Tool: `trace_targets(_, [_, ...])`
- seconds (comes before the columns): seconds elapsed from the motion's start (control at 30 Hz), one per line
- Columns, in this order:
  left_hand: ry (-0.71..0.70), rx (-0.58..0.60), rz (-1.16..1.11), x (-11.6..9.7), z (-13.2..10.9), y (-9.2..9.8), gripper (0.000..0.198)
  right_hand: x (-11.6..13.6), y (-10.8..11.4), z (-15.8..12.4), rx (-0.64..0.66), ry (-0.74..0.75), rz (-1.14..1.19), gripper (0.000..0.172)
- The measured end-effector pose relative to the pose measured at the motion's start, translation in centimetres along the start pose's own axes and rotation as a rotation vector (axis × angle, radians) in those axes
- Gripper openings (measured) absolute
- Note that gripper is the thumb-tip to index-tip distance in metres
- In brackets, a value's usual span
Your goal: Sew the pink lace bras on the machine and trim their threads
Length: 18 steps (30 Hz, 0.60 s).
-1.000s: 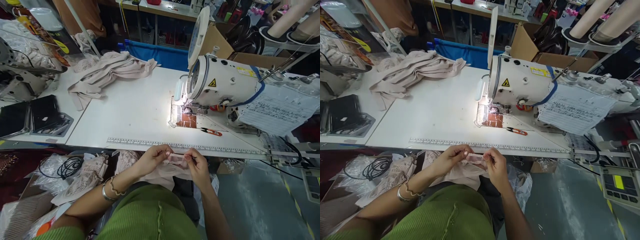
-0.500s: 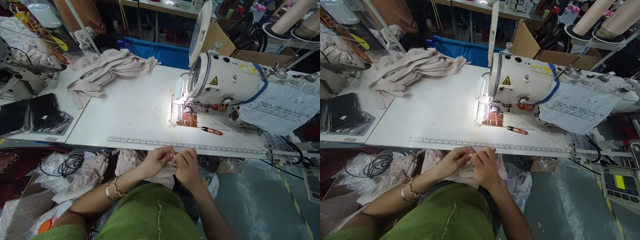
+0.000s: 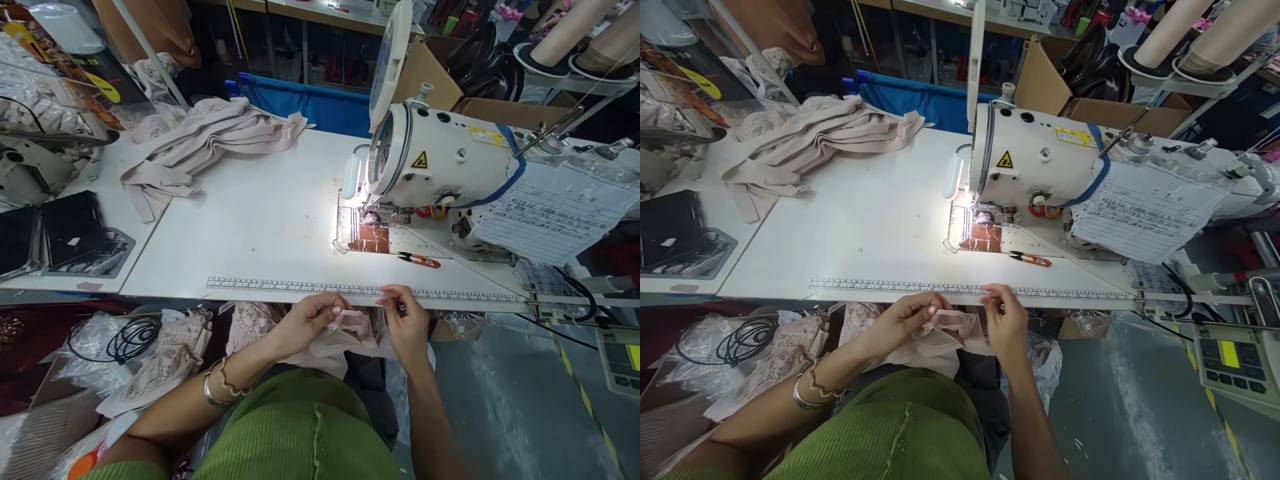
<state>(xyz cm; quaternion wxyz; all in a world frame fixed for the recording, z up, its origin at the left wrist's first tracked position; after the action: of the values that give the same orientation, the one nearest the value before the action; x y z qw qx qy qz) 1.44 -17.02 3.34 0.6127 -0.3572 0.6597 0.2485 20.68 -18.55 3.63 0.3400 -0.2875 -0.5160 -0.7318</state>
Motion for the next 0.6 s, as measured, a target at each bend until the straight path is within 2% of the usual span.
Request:
trace_targets(0.07, [0.006, 0.008, -0.046, 0.0, 0.1, 0.0, 0.041, 1.5, -1.5, -0.3, 0.183, 0.048, 0.164, 0.028])
trace_targets(0.1, [0.013, 0.005, -0.063, 0.0, 0.1, 0.2, 0.042, 2.0, -1.9, -0.5, 0.215, 0.069, 0.214, 0.033])
trace_targets(0.2, [0.028, -0.017, -0.075, 0.0, 0.2, 1.1, 0.042, 2.0, -1.1, -0.4, 0.116, 0.056, 0.284, 0.038])
trace_targets(0.3, [0.040, -0.034, 0.013, -0.1, 0.2, 2.0, 0.039, 1.6, -0.2, -0.5, 0.039, 0.039, 0.279, 0.037])
trace_targets(0.37, [0.040, -0.024, 0.078, -0.2, 0.2, 2.1, 0.036, 2.1, -0.5, -0.7, 0.051, 0.058, 0.250, 0.032])
trace_targets(0.5, [0.003, 0.013, 0.079, -0.5, 0.2, 1.5, 0.036, 3.4, -2.3, -1.0, 0.167, 0.091, 0.218, 0.025])
trace_targets(0.6, [-0.013, 0.010, 0.132, -0.8, 0.1, 1.4, 0.037, 3.2, -2.6, -1.0, 0.123, 0.039, 0.210, 0.031])
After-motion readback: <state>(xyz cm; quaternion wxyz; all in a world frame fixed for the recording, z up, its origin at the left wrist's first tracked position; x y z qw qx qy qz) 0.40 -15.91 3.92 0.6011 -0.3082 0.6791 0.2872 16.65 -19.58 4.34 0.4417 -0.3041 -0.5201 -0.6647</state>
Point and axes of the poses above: each hand's wrist, its own z-axis towards the middle knuckle, its own y-axis out of the back of the hand, x = y × z, the point moved 6 cm from there along z, towards the middle knuckle, and after that the axes turned 2 degrees about z, right-handed, at the moved point
